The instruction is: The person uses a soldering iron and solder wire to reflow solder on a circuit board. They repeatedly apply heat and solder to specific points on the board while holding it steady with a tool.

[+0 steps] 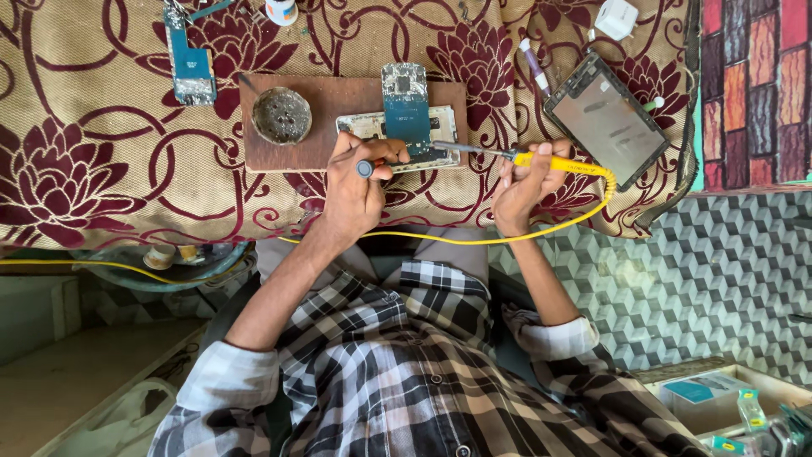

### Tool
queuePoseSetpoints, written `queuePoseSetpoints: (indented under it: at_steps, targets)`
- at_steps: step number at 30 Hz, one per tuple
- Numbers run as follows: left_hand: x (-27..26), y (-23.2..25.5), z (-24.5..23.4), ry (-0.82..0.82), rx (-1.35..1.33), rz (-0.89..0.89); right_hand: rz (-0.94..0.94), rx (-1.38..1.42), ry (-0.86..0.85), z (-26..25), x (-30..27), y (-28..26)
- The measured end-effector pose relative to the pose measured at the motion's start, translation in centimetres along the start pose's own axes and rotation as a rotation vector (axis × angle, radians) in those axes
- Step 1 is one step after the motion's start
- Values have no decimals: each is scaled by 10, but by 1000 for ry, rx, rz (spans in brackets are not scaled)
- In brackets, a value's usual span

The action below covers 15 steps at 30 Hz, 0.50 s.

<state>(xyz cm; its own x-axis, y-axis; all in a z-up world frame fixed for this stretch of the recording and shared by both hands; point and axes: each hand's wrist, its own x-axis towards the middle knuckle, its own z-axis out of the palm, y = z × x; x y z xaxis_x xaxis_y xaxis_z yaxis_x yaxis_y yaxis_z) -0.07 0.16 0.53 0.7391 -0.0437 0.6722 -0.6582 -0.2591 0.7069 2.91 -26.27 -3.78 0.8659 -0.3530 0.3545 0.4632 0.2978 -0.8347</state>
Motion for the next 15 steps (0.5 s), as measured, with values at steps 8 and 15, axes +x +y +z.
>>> queuePoseSetpoints:
  at_steps: [8, 15]
  targets:
    - [-2, 0, 0, -29, 19, -6, -38, -74, -66, 1, -3, -2]
    - [-3, 0, 1, -30, -4, -18, -29, -27, -28, 4, 0, -1]
